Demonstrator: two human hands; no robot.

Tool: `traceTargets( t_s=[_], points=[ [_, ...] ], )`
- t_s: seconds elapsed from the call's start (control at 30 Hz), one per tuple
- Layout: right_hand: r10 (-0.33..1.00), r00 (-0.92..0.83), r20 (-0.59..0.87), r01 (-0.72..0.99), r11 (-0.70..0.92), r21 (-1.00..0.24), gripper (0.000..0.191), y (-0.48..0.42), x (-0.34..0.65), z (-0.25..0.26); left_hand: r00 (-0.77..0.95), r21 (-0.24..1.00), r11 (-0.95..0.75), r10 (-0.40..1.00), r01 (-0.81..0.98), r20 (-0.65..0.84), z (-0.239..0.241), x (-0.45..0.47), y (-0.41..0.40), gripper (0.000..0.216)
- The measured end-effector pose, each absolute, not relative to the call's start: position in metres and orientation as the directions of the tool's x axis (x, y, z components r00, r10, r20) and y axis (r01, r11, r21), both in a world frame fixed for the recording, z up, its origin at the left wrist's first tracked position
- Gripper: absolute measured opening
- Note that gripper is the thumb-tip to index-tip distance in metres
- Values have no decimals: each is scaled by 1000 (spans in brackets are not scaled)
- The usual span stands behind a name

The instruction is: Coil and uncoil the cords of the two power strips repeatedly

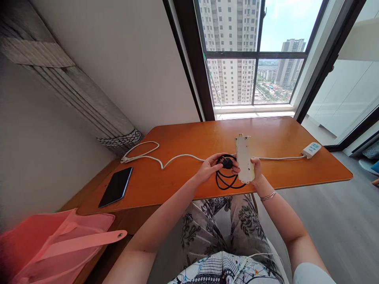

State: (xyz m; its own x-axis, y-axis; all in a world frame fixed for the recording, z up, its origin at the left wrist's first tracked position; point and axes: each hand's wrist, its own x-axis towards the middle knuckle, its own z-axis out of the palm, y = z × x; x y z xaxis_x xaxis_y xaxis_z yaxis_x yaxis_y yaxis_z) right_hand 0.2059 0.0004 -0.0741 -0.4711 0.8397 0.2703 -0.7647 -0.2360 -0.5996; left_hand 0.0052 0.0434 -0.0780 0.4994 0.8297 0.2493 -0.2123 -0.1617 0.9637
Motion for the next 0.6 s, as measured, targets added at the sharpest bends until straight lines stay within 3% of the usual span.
traceTargets(
  t_s=[0.13,0.37,0.6],
  points=[
    [857,-458,236,-711,-194,-676,45,2,210,-74,494,965,-183,832,-190,255,-69,3,40,47],
    [880,-420,223,-581,-72,-811,47,0,210,-71,448,964,-169,860,-204,245,-57,7,32,47],
    [890,-366,272,-508,53,-860,54,-5,207,-70,345,963,-269,901,-30,263,-50,15,31,34]
  ],
)
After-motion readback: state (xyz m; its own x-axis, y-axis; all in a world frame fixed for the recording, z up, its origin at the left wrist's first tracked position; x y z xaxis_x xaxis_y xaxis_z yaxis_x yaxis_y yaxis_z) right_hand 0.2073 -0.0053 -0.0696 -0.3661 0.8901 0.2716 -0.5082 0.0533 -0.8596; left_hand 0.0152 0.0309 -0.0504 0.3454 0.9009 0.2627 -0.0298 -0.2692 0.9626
